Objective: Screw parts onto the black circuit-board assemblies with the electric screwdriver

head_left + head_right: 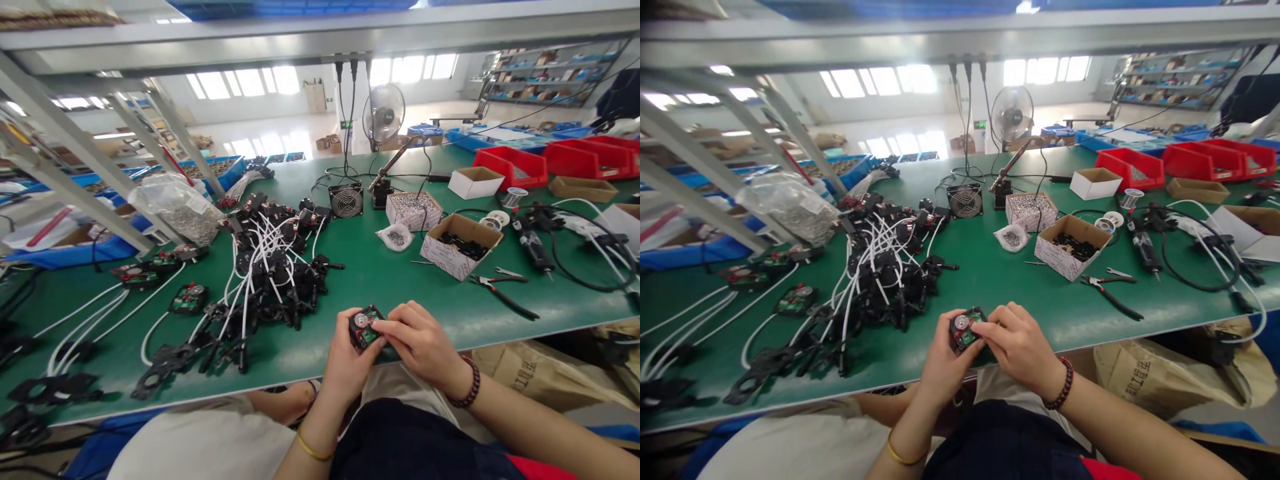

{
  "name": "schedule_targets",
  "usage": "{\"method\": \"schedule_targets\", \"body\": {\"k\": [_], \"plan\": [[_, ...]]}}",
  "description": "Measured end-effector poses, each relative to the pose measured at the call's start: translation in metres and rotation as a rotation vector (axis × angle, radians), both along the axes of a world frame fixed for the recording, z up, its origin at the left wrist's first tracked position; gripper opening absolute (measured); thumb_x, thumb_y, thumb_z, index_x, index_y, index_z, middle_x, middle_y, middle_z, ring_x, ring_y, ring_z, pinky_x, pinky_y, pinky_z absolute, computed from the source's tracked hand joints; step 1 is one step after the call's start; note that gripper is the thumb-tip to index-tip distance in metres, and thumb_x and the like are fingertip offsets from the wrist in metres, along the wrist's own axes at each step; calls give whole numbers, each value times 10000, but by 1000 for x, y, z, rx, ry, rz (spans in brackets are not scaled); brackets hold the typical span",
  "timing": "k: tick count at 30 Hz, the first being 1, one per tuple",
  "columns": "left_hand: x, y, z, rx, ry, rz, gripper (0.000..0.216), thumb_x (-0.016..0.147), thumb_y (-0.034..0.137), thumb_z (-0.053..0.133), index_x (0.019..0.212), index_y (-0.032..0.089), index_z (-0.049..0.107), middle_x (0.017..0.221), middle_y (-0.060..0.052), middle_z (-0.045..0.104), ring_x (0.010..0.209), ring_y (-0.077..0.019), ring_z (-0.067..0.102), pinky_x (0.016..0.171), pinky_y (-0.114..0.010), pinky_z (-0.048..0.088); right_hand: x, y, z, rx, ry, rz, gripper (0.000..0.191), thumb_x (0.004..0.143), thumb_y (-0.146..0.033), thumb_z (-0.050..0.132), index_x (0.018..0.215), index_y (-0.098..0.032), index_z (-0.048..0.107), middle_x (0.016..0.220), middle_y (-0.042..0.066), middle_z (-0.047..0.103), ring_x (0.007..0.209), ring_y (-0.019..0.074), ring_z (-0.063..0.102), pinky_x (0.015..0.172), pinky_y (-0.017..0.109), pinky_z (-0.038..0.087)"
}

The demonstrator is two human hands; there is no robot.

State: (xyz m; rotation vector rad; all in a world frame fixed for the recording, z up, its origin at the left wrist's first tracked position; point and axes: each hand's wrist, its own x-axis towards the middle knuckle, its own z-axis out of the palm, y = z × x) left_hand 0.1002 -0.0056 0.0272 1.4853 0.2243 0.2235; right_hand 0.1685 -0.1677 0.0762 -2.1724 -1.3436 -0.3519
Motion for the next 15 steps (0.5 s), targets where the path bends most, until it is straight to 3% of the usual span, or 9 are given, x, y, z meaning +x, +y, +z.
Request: {"method": "schedule_targets", "body": {"k": [5,9,13,15], "plan": [[-1,9,11,-118,-1,-82,490,813,469,765,1138,185,534,1066,-52,622,997,-226,603,917,-345,492,1,-1,-1,-120,-51,87,415,962,-137,521,1375,-182,537,1276,142,560,1111,274,526,941,447,505],[-26,9,23,-294,52,-237,620,813,589,772,1224,183,545,1100,-82,629,985,-232,589,861,-326,482,-5,-2,10,-37,-74,221,346,978,-98,450,1311,-168,512,1059,100,638,923,221,571,808,361,550],[-66,20,39,-481,42,-503,1008,738,653,827,1513,275,307,1138,-97,613,688,-121,517,600,-239,372,-6,-9,39,79,-50,346,383,950,-42,482,1304,-189,500,1041,80,637,955,193,590,822,303,542],[-81,34,50,-422,95,-641,924,778,600,826,1493,257,352,1006,-61,619,655,-97,484,609,-229,342,10,-9,54,118,-106,291,396,940,-36,499,1300,-201,490,1054,79,625,982,191,600,852,300,539]]}}
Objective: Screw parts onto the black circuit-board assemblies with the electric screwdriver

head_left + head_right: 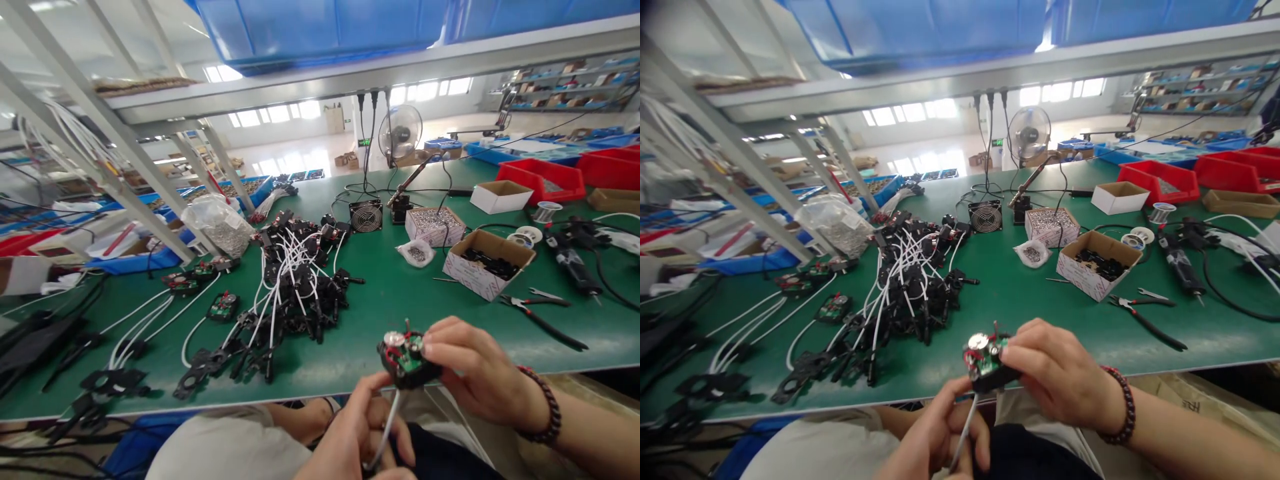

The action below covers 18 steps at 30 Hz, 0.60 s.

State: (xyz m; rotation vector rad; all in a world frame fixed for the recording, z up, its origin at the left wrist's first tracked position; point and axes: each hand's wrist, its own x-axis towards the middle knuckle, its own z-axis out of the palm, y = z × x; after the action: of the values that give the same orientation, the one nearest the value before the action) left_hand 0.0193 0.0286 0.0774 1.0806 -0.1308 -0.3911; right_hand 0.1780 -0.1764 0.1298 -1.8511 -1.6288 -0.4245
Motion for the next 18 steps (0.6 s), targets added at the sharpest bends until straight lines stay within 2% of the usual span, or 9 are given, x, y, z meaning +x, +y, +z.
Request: {"method": "schedule_targets", "body": {"k": [1,3,5,6,9,12,14,16,18], "plan": [[-3,8,5,62,1,-39,813,819,572,802,1450,237,414,945,-44,612,683,-105,498,642,-235,357,13,3,5,16,-38,-68,373,947,-52,508,1286,-207,488,1054,80,619,981,195,606,854,305,538],[-1,23,10,171,-3,-7,643,891,533,738,1387,217,478,909,-31,595,762,-133,537,717,-263,395,49,16,12,-47,-93,-286,288,968,-116,530,1238,-210,492,1069,86,610,990,211,615,868,327,536],[16,32,8,175,6,107,612,910,494,715,1389,214,456,943,-28,585,756,-133,556,747,-289,422,92,38,11,-291,-78,-544,222,978,-168,530,1198,-188,509,1135,109,597,1074,241,603,943,362,518],[29,34,4,140,24,164,645,889,475,732,1393,211,429,945,-22,580,719,-125,557,746,-301,436,112,51,8,-359,-57,-605,240,975,-171,537,1215,-169,522,1176,125,590,1109,259,593,958,372,511],[73,30,-12,57,124,347,761,763,425,789,1366,174,397,967,-32,594,704,-129,572,759,-319,463,162,85,-8,-477,-18,-686,246,975,-143,494,1213,-140,557,1236,153,578,1101,276,596,883,359,514],[102,20,-24,158,201,509,778,742,335,723,1404,135,368,1093,-111,623,855,-182,632,806,-331,489,188,105,-29,-565,24,-730,276,963,-91,440,1202,-117,577,1222,178,592,1079,270,603,831,333,502],[104,17,-26,225,219,559,768,732,245,708,1418,122,385,1179,-159,624,990,-232,653,908,-379,502,196,113,-41,-595,45,-754,289,965,-84,407,1196,-90,581,1219,211,592,1069,285,605,829,350,500],[93,24,-21,348,134,591,698,737,191,721,1389,132,479,1276,-182,610,1153,-285,622,1041,-436,466,200,118,-49,-606,51,-766,299,972,-99,382,1188,-58,584,1214,243,589,1066,323,606,860,401,502],[74,44,-9,641,-67,617,538,805,179,684,1334,178,589,1339,-157,614,1255,-306,580,1124,-462,427,201,121,-51,-606,41,-763,309,964,-122,407,1196,-29,589,1206,269,588,1082,370,599,921,468,491]]}}
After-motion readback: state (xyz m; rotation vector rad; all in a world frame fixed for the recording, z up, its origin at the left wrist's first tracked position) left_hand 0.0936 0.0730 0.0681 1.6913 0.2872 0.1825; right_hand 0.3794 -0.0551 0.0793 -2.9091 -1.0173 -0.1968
